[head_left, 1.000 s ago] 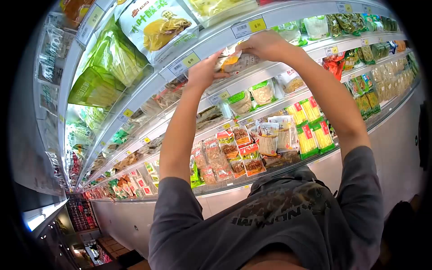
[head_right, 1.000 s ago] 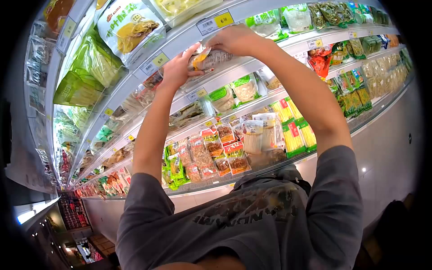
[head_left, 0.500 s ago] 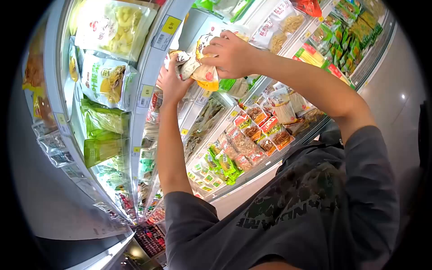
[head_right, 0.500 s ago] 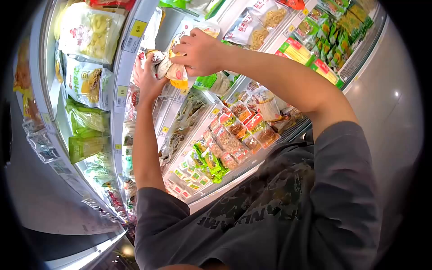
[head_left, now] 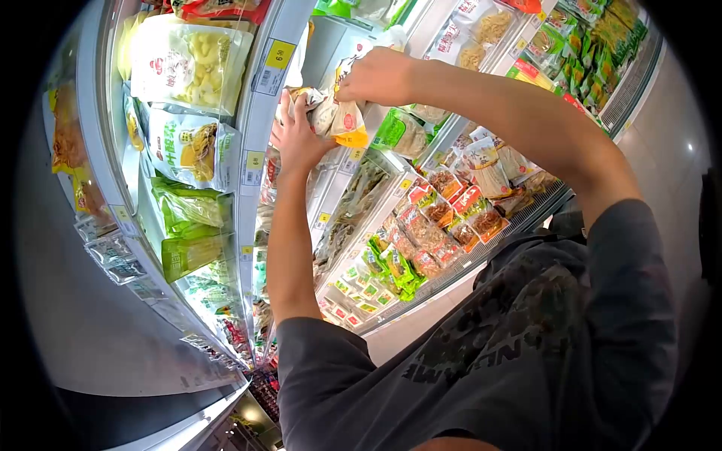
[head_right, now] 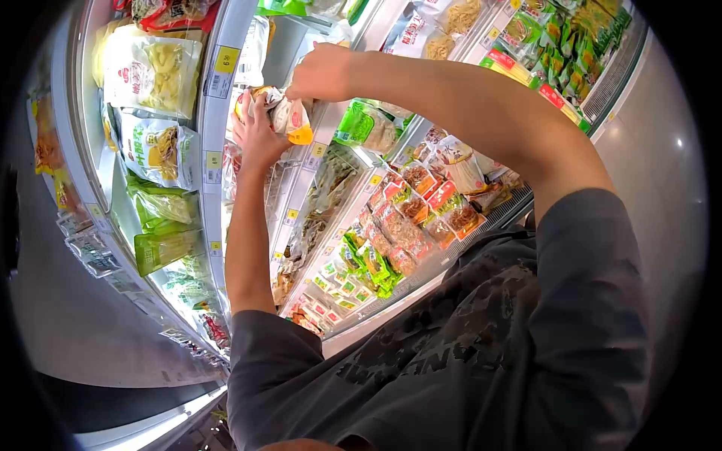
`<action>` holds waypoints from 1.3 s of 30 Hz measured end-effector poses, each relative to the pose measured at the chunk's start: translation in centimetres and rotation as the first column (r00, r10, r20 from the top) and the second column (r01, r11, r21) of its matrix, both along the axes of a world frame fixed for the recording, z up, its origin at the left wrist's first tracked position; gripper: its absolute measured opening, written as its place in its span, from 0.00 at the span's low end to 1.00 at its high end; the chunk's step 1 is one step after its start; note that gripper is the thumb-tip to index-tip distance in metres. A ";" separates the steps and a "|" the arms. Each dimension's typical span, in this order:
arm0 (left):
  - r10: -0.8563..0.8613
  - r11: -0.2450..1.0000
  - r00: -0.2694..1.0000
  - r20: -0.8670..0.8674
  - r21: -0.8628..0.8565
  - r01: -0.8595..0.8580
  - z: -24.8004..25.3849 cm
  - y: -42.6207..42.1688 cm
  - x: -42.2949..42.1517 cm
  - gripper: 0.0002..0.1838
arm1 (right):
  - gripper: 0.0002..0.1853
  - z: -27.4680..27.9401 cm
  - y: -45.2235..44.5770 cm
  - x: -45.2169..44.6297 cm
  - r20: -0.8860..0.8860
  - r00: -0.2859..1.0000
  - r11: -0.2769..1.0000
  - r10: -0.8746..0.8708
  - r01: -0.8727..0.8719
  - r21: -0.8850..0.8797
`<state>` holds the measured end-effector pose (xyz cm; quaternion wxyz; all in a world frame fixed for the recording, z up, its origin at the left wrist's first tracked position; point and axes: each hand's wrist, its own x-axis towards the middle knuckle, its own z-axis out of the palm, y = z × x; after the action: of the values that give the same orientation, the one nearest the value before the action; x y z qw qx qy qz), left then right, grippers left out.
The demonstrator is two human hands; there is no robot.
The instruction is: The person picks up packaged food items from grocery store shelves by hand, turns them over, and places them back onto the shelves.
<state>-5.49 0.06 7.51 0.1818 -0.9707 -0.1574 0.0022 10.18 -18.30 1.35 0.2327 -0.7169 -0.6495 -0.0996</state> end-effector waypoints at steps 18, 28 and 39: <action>-0.252 0.966 0.954 -0.162 0.021 0.258 1.4 2.7 0.3 0.41 | 0.16 1.1 -22.6 -4.9 -0.281 0.919 0.944 -0.278 0.316 0.099; -0.165 0.968 0.931 -0.326 0.128 0.216 0.0 0.4 1.6 0.41 | 0.14 -13.8 -25.0 -4.4 -0.437 0.763 0.837 -0.476 0.241 -0.491; -0.074 0.985 0.918 -0.389 0.117 0.129 1.2 -1.0 2.7 0.37 | 0.21 -40.8 -16.3 -6.0 -0.889 -0.135 0.868 -0.437 0.196 -0.457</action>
<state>-2.75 -0.93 8.70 0.2766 -0.9431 -0.0681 0.1715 4.19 -34.58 -39.46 0.5301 -0.7161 -0.0918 0.4447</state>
